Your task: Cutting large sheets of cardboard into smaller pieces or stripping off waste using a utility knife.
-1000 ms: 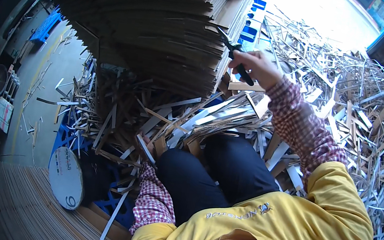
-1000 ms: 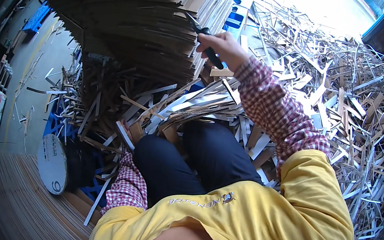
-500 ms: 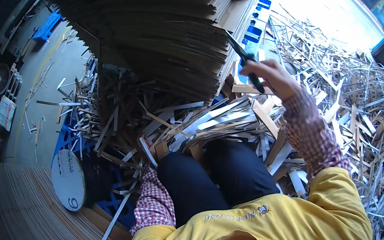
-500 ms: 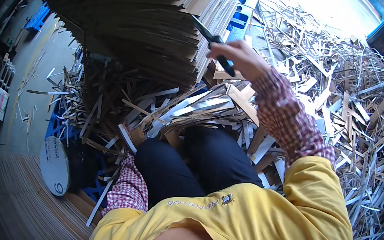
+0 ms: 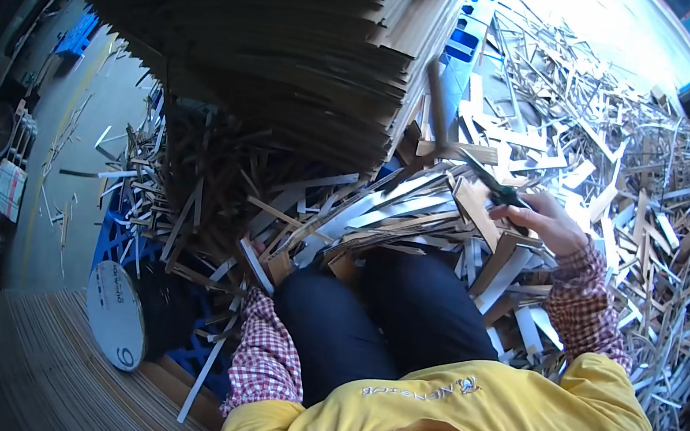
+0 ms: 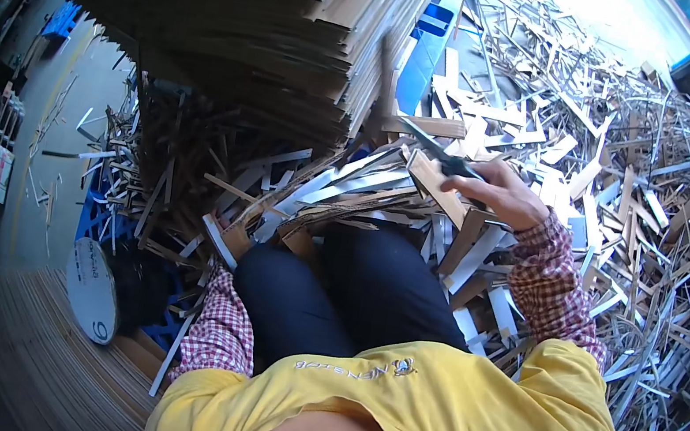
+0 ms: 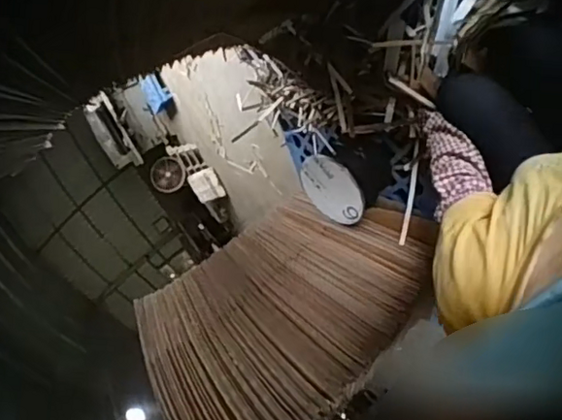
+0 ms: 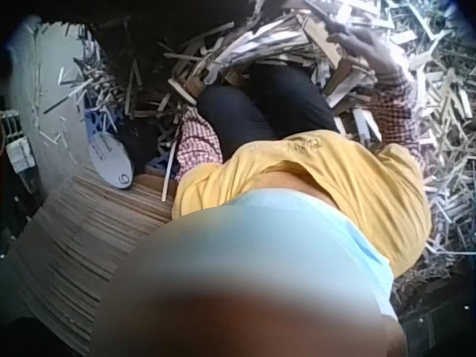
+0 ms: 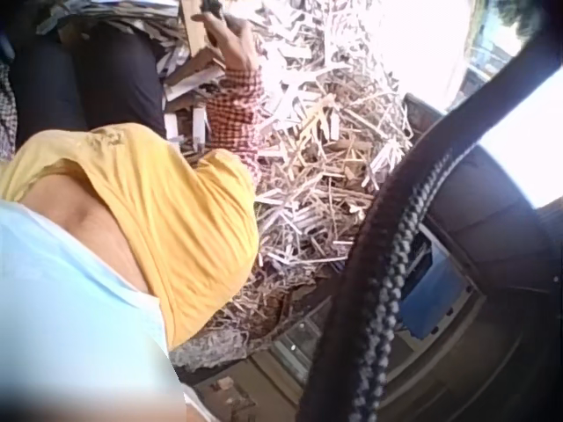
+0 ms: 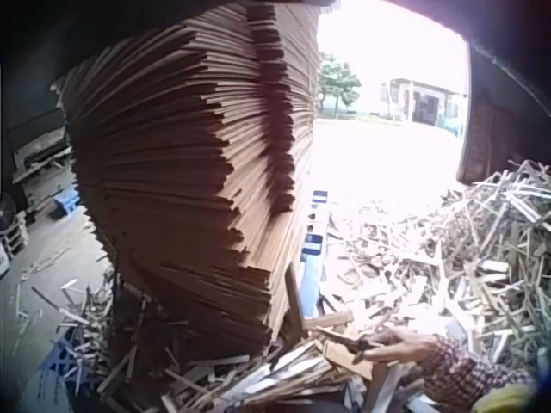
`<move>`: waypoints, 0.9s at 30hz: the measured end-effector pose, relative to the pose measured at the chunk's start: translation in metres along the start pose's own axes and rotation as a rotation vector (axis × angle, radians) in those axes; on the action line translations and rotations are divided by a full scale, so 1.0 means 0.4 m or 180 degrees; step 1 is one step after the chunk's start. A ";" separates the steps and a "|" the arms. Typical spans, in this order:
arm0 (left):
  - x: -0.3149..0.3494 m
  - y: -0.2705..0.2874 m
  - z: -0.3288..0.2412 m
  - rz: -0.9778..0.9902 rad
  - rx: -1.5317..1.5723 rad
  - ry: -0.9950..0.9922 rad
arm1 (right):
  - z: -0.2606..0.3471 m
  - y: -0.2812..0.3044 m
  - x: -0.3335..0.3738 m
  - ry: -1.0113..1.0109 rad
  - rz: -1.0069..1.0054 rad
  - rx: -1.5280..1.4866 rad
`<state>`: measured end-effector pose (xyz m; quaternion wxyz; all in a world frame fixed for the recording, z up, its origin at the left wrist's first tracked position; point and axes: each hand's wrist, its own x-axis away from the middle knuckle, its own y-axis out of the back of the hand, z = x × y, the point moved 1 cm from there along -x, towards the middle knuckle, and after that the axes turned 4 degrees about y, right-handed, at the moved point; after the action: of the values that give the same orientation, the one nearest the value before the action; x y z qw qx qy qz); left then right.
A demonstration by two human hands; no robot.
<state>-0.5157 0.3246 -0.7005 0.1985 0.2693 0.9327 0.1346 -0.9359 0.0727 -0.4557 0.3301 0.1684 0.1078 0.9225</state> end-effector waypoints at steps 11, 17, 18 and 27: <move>-0.009 -0.015 0.009 0.0160 -0.0373 -0.0323 | 0.124 -0.096 -0.243 0.0684 -0.0776 -0.0677; 0.029 -0.026 0.016 0.0094 -0.0477 -0.0545 | 0.076 -0.109 -0.278 0.0749 -0.1272 0.0246; -0.081 0.024 0.014 0.0005 -0.0583 -0.0500 | 0.097 -0.134 -0.283 0.0882 -0.1199 0.0199; -0.048 -0.042 0.032 -0.0286 -0.0712 -0.0419 | 0.065 -0.127 -0.287 0.0620 -0.1206 0.0215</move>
<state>-0.5027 0.3019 -0.7121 0.2939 0.2117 0.9080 0.2109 -0.8134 0.0394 -0.4750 0.4798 0.0661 0.1998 0.8518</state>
